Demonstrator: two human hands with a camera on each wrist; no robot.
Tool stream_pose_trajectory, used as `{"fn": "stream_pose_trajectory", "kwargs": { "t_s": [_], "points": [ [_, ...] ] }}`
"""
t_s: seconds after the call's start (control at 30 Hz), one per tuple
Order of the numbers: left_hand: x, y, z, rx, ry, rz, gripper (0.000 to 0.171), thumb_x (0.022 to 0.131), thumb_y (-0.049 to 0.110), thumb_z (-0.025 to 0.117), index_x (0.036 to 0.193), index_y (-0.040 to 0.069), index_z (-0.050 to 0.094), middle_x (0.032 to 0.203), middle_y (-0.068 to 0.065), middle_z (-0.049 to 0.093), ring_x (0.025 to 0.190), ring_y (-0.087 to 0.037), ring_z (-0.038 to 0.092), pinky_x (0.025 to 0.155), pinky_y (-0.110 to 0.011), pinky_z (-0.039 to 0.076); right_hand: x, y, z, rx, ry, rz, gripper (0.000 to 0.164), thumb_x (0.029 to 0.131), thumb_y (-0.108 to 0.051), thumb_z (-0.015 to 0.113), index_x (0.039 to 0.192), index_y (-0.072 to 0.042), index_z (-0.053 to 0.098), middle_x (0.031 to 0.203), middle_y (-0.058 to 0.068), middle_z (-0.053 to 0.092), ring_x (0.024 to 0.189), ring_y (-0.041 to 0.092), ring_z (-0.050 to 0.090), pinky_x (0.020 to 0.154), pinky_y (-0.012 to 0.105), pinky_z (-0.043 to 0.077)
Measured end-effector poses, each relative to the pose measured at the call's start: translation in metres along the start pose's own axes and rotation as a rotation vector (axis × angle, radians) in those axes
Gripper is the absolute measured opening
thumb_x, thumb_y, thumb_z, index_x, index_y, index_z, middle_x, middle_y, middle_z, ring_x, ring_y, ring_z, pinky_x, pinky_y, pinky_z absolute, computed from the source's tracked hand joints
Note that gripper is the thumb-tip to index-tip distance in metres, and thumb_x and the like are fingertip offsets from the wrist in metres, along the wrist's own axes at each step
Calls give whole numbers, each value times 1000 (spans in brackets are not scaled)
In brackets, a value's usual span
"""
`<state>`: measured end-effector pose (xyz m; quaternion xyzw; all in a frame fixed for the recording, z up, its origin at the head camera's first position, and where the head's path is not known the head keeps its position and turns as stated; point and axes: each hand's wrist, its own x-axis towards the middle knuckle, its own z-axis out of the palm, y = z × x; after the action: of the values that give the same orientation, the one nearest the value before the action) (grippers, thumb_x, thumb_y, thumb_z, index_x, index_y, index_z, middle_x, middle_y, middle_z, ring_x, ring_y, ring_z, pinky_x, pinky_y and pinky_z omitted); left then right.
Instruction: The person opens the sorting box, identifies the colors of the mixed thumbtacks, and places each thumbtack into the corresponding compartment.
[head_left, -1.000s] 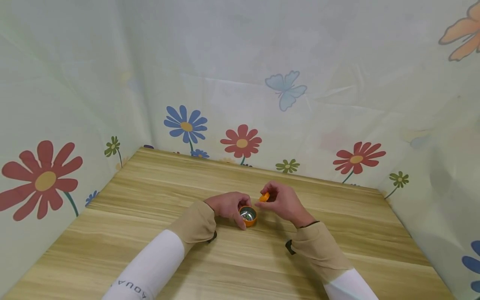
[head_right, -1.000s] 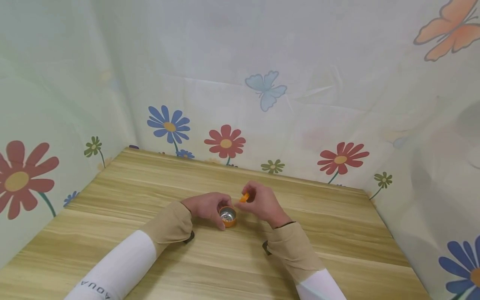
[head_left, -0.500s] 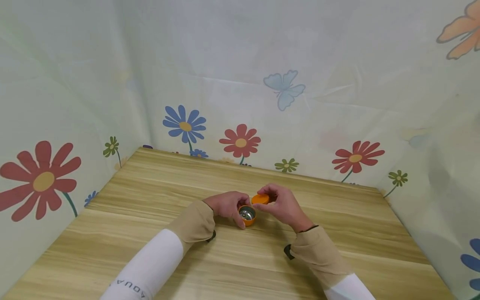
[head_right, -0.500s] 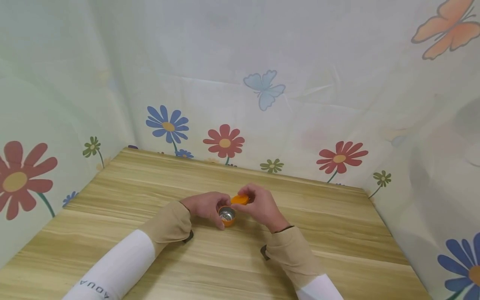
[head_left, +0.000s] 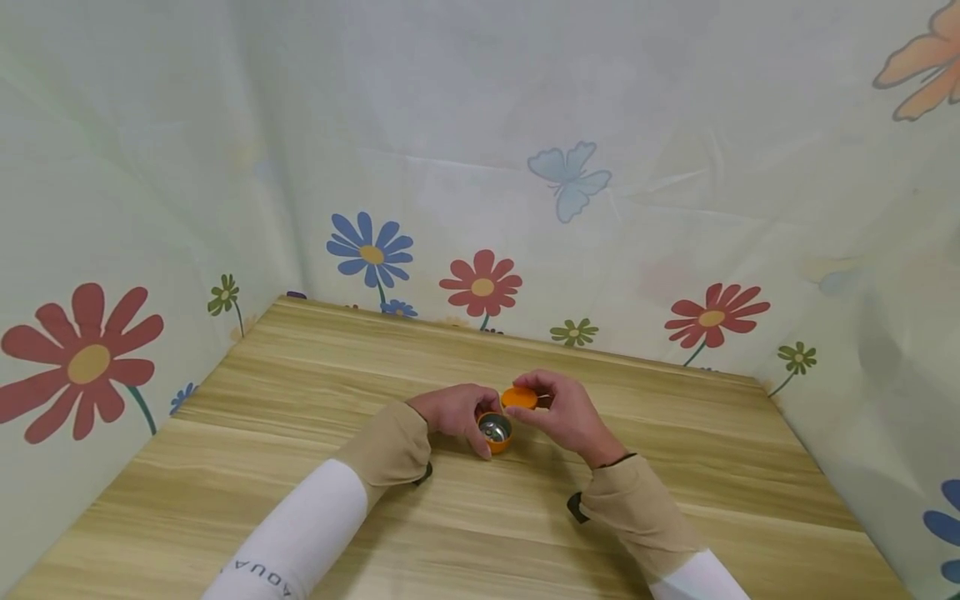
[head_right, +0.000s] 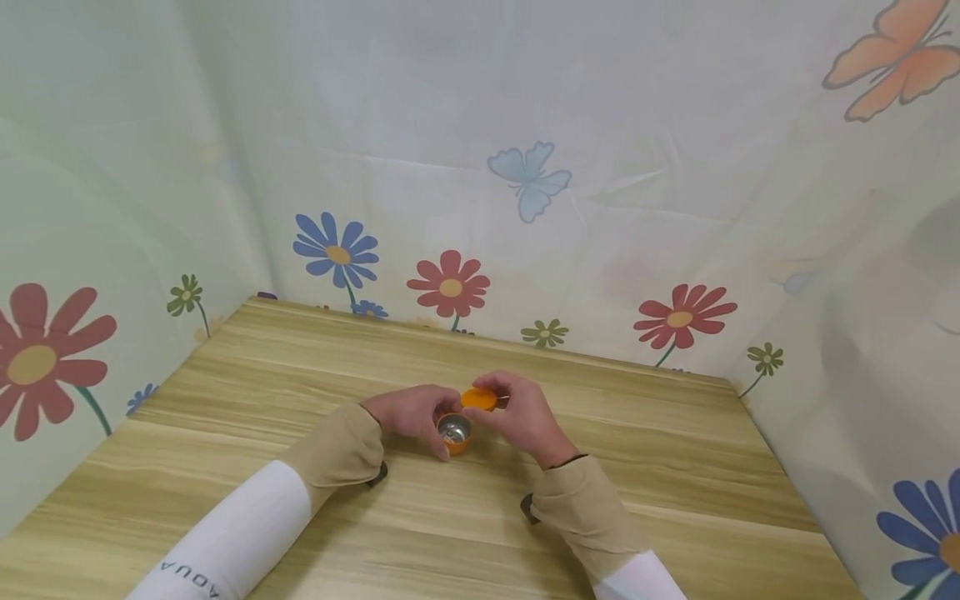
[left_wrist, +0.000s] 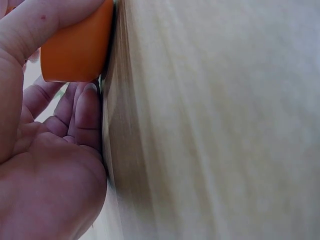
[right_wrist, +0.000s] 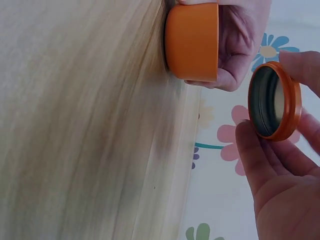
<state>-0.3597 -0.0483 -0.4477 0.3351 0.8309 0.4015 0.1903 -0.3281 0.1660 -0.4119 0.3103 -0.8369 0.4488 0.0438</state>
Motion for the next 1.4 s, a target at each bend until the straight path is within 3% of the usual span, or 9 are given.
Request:
{"fn": "stream_pose_trajectory", "kwargs": {
  "t_s": [0.23, 0.5, 0.67, 0.93, 1.13, 1.4],
  "points": [
    [-2, 3, 1, -8, -10, 3, 49, 62, 8, 88, 99, 10, 57, 92, 0, 62, 82, -16, 57, 74, -25, 46, -6, -29, 0, 66, -11, 14, 31, 81, -3, 73, 108, 5, 60, 102, 18, 61, 87, 31, 58, 76, 47, 49],
    [0, 1, 1, -30, -13, 6, 50, 61, 7, 88, 100, 8, 57, 92, 0, 62, 82, -14, 57, 75, -24, 46, -1, 0, 7, 33, 24, 12, 29, 81, -9, 75, 106, -1, 62, 99, 9, 62, 84, 22, 60, 74, 38, 51],
    [-1, 2, 0, -4, -4, 10, 49, 60, 7, 88, 98, 7, 57, 90, -1, 62, 79, -15, 57, 72, -24, 46, 0, 5, 8, 4, 44, -21, 30, 86, -18, 70, 113, -7, 61, 103, 0, 62, 87, 13, 60, 74, 31, 51],
    [-1, 5, 0, -9, -8, -19, 52, 62, 7, 87, 104, 9, 57, 95, 1, 62, 84, -15, 57, 76, -24, 46, 1, 6, 6, -95, 35, -139, 34, 82, -19, 74, 113, -12, 63, 106, -5, 61, 91, 12, 56, 77, 46, 47],
    [-2, 4, 0, -37, -22, -24, 60, 63, 5, 87, 114, 11, 56, 99, 6, 61, 89, -11, 58, 81, -23, 44, -2, 5, 9, -85, 20, -143, 39, 78, -19, 78, 113, -14, 63, 107, -5, 61, 93, 12, 56, 78, 49, 47],
    [-2, 5, -1, -4, -13, -18, 61, 61, 9, 89, 113, 13, 56, 99, 9, 60, 89, -10, 57, 83, -23, 43, -3, 4, 13, -85, -6, -168, 44, 72, -17, 82, 112, -11, 64, 110, -3, 62, 96, 11, 57, 80, 46, 48]
  ]
}}
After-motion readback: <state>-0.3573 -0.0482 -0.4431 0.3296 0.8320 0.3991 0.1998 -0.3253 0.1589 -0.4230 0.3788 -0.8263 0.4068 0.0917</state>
